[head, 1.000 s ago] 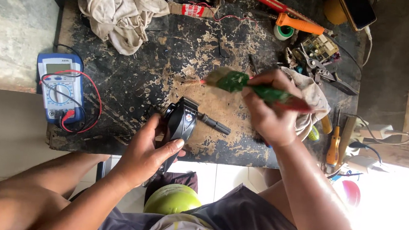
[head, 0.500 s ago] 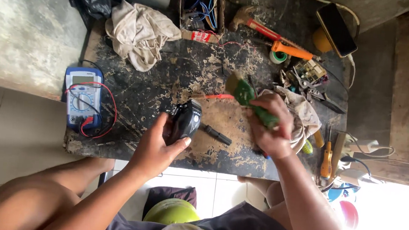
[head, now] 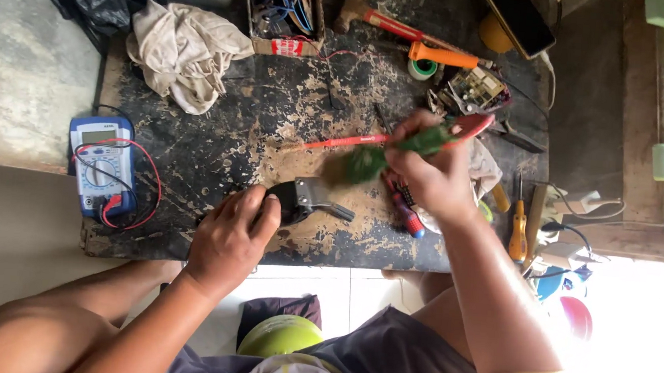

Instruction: Cleaning and inspecting a hair clipper at a repair bench using a brush and cloth

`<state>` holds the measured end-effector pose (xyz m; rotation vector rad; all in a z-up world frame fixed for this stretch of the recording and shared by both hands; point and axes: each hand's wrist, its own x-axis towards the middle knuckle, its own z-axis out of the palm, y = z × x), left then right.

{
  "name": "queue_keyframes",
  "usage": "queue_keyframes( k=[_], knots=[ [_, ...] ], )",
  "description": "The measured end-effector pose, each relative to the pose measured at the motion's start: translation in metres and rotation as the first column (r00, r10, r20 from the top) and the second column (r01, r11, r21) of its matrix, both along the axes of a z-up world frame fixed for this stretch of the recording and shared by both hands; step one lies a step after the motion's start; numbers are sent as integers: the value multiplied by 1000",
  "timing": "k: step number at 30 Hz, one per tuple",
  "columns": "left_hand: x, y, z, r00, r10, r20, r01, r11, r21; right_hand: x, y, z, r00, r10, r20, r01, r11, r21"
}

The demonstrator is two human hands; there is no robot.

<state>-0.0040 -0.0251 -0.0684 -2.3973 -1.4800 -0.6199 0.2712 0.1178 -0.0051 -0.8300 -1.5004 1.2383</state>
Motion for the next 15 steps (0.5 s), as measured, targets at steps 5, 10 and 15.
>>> queue_keyframes(
  k=[5,10,15],
  knots=[
    [-3,-1,-10,1000,-20,19,21,1000,-15,10,-2,13,993,-111,-32,110,994,-24],
    [-3,-1,-5,999,-33,-24,35,998,46,-1,-4,4,997,-50,57,56,993,-103],
    [-10,-1,-4,1000,-19,11,18,997,69,-5,-18,22,998,-31,-48,26,994,-104]
  ],
)
